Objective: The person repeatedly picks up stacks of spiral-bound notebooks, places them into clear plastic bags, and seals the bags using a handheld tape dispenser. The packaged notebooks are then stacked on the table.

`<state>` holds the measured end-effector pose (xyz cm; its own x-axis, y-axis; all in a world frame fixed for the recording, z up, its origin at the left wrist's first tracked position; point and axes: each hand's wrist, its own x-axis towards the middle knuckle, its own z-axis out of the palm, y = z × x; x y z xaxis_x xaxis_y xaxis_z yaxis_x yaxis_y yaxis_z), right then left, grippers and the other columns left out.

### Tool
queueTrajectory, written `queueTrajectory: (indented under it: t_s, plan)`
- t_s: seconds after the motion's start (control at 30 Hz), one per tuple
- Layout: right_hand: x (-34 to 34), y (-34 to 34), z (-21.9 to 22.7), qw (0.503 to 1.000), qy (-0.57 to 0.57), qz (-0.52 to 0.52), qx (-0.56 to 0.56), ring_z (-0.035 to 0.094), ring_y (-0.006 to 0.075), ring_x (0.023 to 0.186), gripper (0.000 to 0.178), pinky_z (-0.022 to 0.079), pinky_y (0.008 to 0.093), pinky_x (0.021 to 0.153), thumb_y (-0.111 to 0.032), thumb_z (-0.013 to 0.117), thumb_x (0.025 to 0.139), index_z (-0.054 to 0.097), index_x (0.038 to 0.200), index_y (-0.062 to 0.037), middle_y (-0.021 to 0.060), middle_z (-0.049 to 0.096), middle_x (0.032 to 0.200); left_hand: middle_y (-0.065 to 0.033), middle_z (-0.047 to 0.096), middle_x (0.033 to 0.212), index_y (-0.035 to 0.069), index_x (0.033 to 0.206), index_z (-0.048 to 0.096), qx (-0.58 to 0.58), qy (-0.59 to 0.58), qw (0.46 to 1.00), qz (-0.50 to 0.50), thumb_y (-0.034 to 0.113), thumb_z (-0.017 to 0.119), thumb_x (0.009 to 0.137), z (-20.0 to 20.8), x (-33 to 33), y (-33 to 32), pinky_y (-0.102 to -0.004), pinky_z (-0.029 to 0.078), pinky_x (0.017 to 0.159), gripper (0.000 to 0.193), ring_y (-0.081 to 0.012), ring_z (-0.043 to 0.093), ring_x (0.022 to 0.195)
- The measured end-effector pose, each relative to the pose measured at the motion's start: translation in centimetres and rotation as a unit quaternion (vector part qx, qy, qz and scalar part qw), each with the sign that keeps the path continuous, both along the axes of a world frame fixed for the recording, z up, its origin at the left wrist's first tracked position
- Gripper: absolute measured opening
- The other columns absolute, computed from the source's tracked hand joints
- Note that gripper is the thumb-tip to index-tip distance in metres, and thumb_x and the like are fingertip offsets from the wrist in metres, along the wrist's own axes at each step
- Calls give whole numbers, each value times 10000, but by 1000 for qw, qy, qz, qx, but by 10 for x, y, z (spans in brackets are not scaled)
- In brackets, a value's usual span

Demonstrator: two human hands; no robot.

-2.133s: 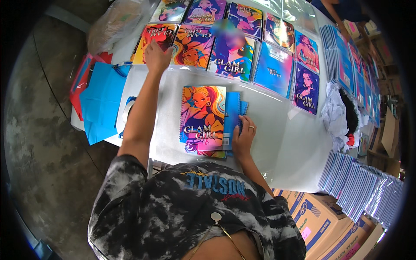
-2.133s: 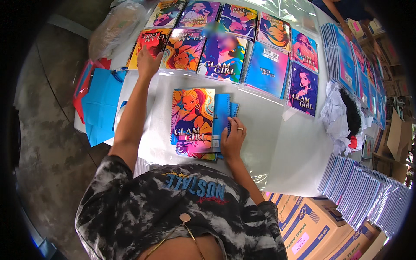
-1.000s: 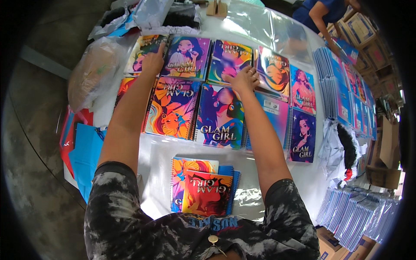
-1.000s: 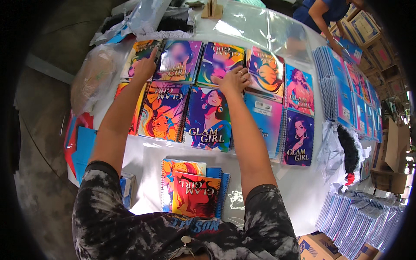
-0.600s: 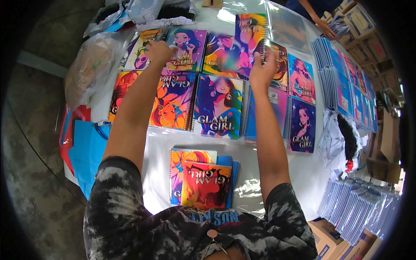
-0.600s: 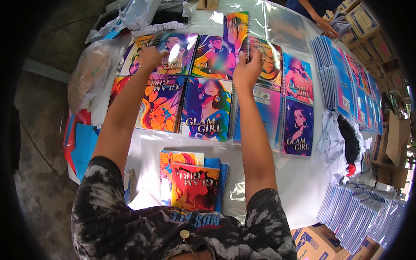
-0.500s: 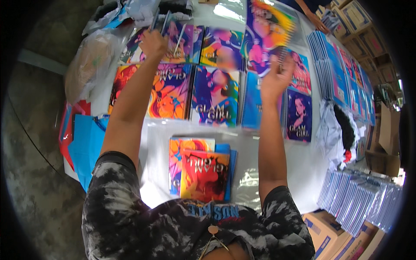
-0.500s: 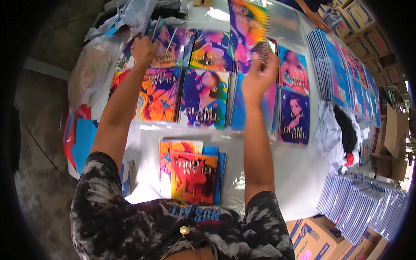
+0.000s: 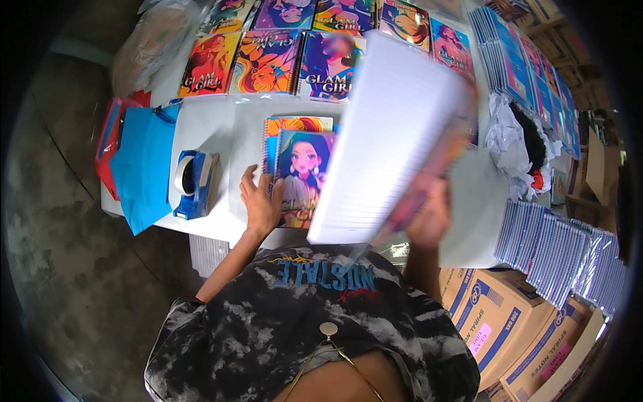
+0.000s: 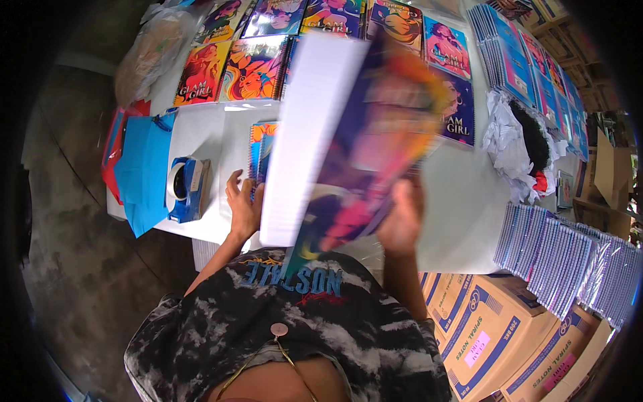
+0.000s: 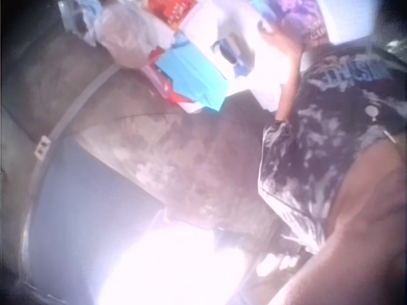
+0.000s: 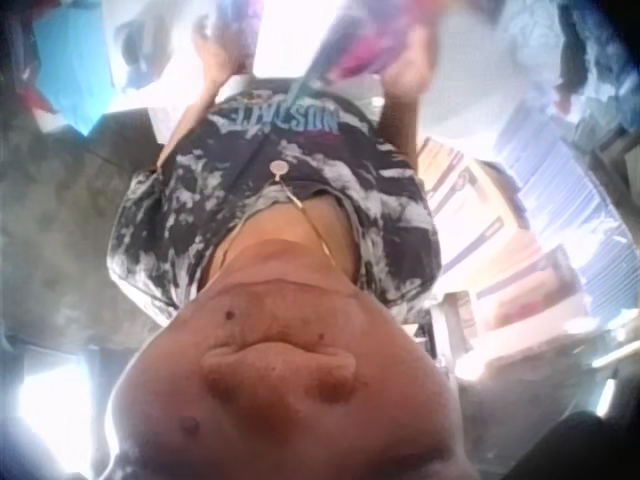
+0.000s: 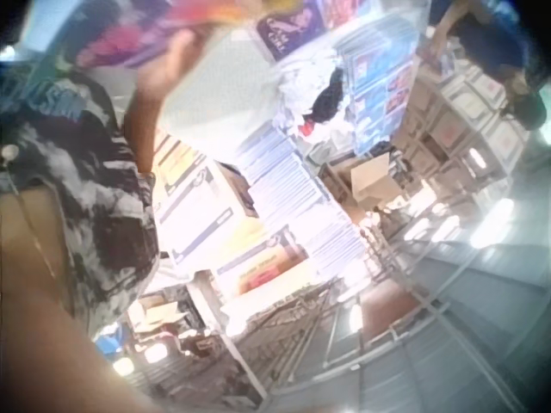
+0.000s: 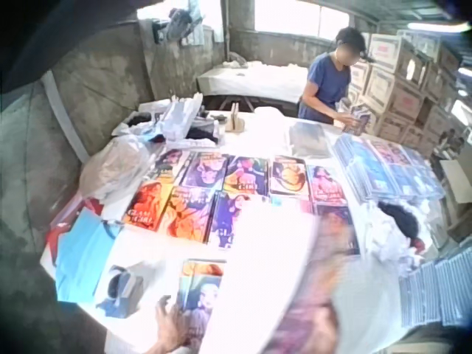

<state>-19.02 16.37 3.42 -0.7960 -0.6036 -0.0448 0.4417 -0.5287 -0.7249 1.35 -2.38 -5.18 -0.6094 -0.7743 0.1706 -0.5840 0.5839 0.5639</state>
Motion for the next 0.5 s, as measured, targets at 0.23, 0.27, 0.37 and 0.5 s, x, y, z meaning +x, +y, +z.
queueTrajectory:
  t_s: [0.23, 0.27, 0.37, 0.5]
  plan:
    - [32, -22, -115, 821, 228, 87, 516, 559, 132, 662, 406, 449, 276, 603, -197, 747, 710, 557, 1008, 3, 86, 598, 753, -17, 504, 790, 12, 980, 499, 69, 324, 940, 80, 114, 485, 928, 129, 5, -28, -257, 400, 644, 115, -118, 461, 711]
    - [27, -24, -109, 814, 249, 88, 517, 565, 149, 662, 389, 452, 288, 608, -201, 741, 715, 564, 999, -2, 91, 599, 749, -8, 513, 793, 13, 982, 502, 148, 379, 909, 94, 105, 499, 923, 135, 1, -23, -244, 397, 633, 110, -106, 460, 702]
    - [-5, -36, -90, 800, 326, 47, 501, 579, 203, 663, 348, 462, 322, 626, -213, 719, 734, 581, 988, -18, 103, 604, 742, -19, 550, 781, -14, 1001, 491, 147, 241, 954, 99, 113, 590, 879, 99, -3, -18, -250, 428, 631, 202, -105, 494, 697]
    - [-114, -70, -82, 766, 400, -75, 498, 600, 270, 693, 307, 468, 360, 660, -223, 653, 787, 602, 1023, -33, 127, 631, 770, -249, 430, 1092, -69, 1152, 385, -35, -20, 997, 60, 249, 676, 796, -19, 10, 18, -462, 325, 909, 559, -394, 416, 1040]
